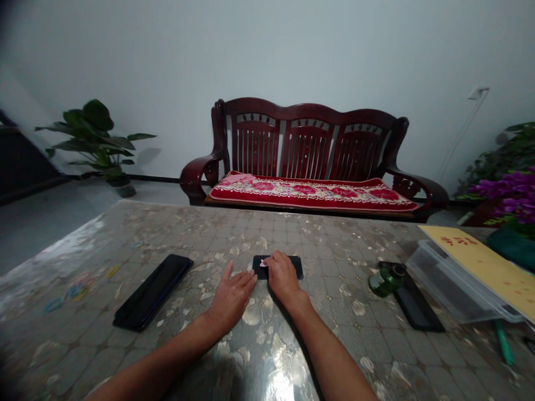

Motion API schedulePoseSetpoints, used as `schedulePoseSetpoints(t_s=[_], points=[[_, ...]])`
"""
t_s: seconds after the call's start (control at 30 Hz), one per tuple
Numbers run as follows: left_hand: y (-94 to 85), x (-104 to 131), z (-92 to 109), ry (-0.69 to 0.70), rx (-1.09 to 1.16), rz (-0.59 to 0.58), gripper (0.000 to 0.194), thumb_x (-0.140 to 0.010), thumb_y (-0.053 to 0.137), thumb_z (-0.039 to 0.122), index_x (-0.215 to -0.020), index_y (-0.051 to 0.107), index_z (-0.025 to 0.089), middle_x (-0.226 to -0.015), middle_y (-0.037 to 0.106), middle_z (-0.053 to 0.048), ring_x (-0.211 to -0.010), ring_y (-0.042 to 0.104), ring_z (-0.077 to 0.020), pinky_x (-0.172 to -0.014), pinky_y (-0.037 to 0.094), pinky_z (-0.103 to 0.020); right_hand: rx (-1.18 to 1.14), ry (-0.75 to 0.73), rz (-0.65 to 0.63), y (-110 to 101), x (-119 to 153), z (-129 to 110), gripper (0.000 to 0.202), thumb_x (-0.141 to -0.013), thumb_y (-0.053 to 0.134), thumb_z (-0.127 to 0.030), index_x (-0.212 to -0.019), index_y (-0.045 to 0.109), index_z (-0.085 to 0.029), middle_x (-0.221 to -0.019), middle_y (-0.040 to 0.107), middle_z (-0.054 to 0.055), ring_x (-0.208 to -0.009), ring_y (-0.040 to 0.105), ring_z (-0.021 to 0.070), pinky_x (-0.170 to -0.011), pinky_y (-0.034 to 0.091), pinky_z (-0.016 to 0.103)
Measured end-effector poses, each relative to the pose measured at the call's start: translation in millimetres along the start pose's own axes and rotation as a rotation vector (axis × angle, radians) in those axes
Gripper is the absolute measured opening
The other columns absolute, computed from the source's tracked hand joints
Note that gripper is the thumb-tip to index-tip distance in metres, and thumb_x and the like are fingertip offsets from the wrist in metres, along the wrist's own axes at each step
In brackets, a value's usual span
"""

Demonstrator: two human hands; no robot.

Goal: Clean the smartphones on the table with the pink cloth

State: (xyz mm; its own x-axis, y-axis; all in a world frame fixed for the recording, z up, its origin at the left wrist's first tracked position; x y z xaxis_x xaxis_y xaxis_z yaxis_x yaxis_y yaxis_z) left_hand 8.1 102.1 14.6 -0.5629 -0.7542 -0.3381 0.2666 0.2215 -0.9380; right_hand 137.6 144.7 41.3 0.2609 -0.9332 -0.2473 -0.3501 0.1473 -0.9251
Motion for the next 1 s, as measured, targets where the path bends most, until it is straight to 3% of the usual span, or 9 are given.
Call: schedulePoseSetpoints(t_s=[0.13,0.33,0.53,0.73,1.0], points=[[-1.0,-0.2,-0.2,0.002,0.003,-0.010,0.035,-0.091,0.051,0.008,-0.120,0.066,0.021,-0.125,0.070,-0.009,-0.113,0.065,-0.0240,-0.123,0.012,-0.060,-0.023,-0.030,-0.003,-4.1,9.7,8.7,0.033,-0.095,0.046,-0.007,-0.101,0.075,-0.022,-0.095,0.066,0.006,-0.094,0.059,0.0184,-0.087,0.043,0.026],[0.9,0.4,0.0,0.022,-0.031,-0.023,0.039,-0.089,0.050,0.009,-0.123,0.065,0.022,-0.126,0.069,-0.009,-0.114,0.064,-0.0245,-0.123,0.006,-0.061,0.047,0.150,0.050,-20.9,16.7,51.8,0.032,-0.093,0.048,-0.007,-0.101,0.076,-0.020,-0.095,0.067,0.007,-0.095,0.060,0.0198,-0.086,0.044,0.027],[0.5,0.3,0.0,0.015,-0.006,-0.009,0.040,-0.088,0.050,0.007,-0.122,0.065,0.021,-0.125,0.070,-0.010,-0.113,0.065,-0.0250,-0.122,0.014,-0.060,-0.074,0.007,0.035,-18.9,30.6,44.7,0.032,-0.095,0.047,-0.008,-0.100,0.075,-0.021,-0.095,0.067,0.005,-0.093,0.061,0.0173,-0.085,0.045,0.025],[-1.0,-0.3,0.2,0.016,-0.012,-0.052,0.041,-0.087,0.051,0.007,-0.124,0.064,0.020,-0.128,0.069,-0.011,-0.114,0.065,-0.0246,-0.120,0.023,-0.057,0.005,0.133,0.096,-29.5,36.4,66.9,0.031,-0.093,0.047,-0.007,-0.098,0.075,-0.020,-0.094,0.068,0.007,-0.094,0.060,0.0195,-0.088,0.045,0.028],[-2.2,-0.7,0.4,0.022,0.003,-0.055,0.040,-0.089,0.049,0.007,-0.124,0.065,0.018,-0.128,0.069,-0.012,-0.115,0.065,-0.0249,-0.118,0.027,-0.055,-0.076,0.027,0.099,-26.3,44.3,47.8,0.033,-0.094,0.045,-0.007,-0.096,0.075,-0.021,-0.093,0.068,0.006,-0.092,0.060,0.0193,-0.084,0.045,0.027]])
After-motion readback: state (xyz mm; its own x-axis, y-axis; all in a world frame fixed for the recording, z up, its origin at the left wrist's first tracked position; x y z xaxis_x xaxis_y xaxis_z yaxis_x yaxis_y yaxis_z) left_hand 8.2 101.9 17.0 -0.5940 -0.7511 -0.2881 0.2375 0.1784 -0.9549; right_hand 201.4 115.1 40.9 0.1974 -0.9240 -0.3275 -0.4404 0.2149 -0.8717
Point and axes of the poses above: each hand's wrist, its own x-axis away from the middle knuckle, its own y-axis out of the palm, z = x × y, the point moved 7 cm from there along -x, towards the middle knuckle
